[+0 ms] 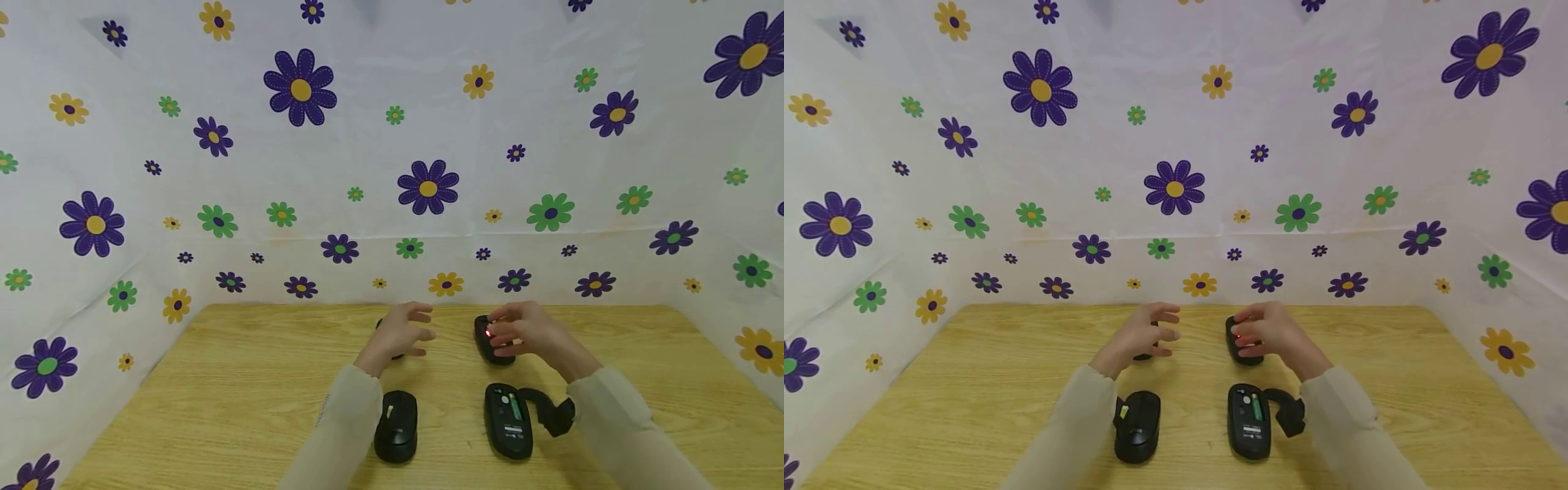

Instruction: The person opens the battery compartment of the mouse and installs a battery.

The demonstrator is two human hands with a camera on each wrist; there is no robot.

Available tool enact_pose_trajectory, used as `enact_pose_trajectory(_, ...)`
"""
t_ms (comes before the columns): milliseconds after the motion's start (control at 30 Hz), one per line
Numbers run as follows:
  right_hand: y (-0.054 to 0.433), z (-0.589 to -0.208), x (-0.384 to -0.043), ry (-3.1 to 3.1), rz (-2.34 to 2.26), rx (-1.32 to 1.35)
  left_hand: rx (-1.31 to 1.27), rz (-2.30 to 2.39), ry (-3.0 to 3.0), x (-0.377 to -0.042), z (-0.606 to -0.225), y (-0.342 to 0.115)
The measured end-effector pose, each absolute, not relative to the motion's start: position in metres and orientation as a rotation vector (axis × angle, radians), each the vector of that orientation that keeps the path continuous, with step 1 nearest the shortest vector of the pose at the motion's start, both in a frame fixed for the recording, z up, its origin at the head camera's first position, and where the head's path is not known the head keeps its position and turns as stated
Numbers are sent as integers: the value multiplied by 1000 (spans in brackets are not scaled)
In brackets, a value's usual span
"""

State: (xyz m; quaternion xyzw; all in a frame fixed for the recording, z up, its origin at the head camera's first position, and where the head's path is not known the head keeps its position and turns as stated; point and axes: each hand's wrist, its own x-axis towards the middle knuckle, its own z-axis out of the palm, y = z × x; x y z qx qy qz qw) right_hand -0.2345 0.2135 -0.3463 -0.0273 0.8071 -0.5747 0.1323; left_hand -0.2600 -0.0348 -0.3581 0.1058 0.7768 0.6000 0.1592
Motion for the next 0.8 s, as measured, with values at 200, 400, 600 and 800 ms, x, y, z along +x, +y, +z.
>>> enact_pose_trajectory(200, 204, -347, -227, 2285, -1711, -138, 336, 1678, 2246, -251, -356, -49)
enact_pose_trajectory(400, 190, -346, -221, 2254, -1708, -171, 396, 1641, 2247, -242, -357, -64)
enact_pose_trajectory(600, 174, -348, -215, 2198, -1745, -228, 422, 1625, 2270, -232, -357, -78)
enact_pose_trajectory(800, 159, -350, -206, 2181, -1729, -221, 397, 1603, 2272, -219, -357, -87)
